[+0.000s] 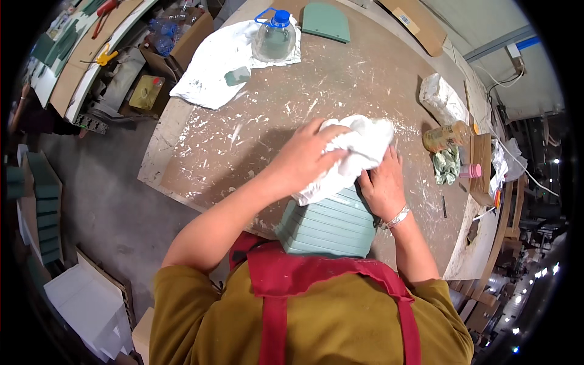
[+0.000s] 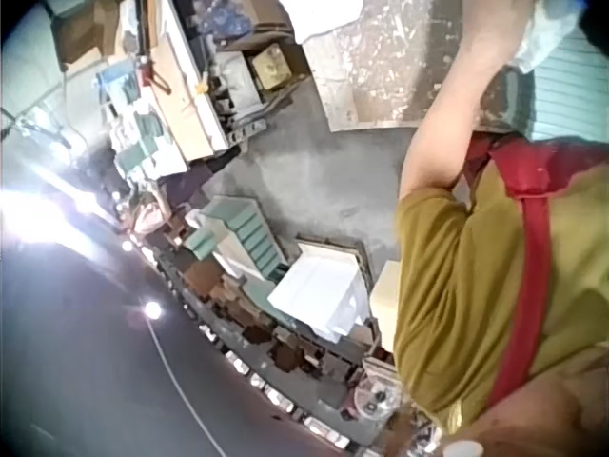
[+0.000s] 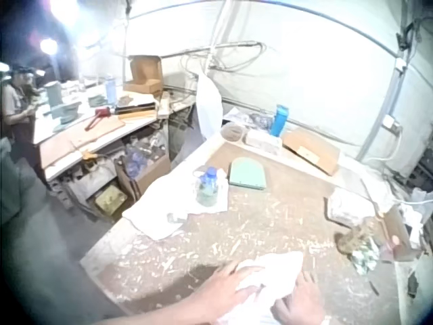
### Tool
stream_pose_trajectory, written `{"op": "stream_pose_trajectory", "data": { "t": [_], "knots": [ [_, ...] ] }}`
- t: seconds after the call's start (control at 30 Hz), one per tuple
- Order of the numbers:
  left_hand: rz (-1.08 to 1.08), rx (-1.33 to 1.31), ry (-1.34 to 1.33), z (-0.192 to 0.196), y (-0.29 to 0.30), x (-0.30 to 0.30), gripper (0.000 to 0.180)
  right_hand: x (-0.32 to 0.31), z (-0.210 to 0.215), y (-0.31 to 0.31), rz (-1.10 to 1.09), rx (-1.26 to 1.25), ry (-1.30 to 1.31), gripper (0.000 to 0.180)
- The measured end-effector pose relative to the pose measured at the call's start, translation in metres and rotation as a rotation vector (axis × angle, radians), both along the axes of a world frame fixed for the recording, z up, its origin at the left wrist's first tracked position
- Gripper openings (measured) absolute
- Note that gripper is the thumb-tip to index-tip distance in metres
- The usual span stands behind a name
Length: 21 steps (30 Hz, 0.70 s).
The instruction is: The person pours liquid from a bottle onto a cloth and wipes the sides of a stack of green furniture parts, then sands the edges of the parts with a sanding block before wiping them again and carrying the stack to a wooden pallet.
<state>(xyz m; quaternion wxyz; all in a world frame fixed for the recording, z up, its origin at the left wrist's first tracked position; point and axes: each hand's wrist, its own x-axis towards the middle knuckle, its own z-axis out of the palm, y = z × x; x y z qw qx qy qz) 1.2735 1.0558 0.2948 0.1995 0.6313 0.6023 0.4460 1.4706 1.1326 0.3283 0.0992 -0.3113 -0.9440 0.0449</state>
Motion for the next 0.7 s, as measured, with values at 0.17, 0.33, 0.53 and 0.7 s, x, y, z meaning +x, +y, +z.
{"op": "stream_pose_trajectory", "data": {
  "t": [0.17, 0.33, 0.53, 0.7],
  "knots": [
    [0.08, -0.315, -0.659, 0.006, 0.011, -0.042, 0.043, -0.012, 0.013, -0.009, -0.099, -0.126, 0.044, 0.053],
    [0.087, -0.161, -0.345, 0.002, -0.006, 0.013, 0.052, -0.006, 0.001, -0.008, -0.085, -0.093, 0.063, 0.053],
    [0.14, -0.248, -0.657, -0.002, -0.04, 0.012, 0.035, -0.006, 0.001, -0.01, -0.141, -0.107, 0.118, 0.051],
    [0.225, -0.299, -0.635, -0.004, -0.052, 0.02, 0.039, -0.01, 0.005, -0.012, -0.141, -0.141, 0.118, 0.051]
  ]
}}
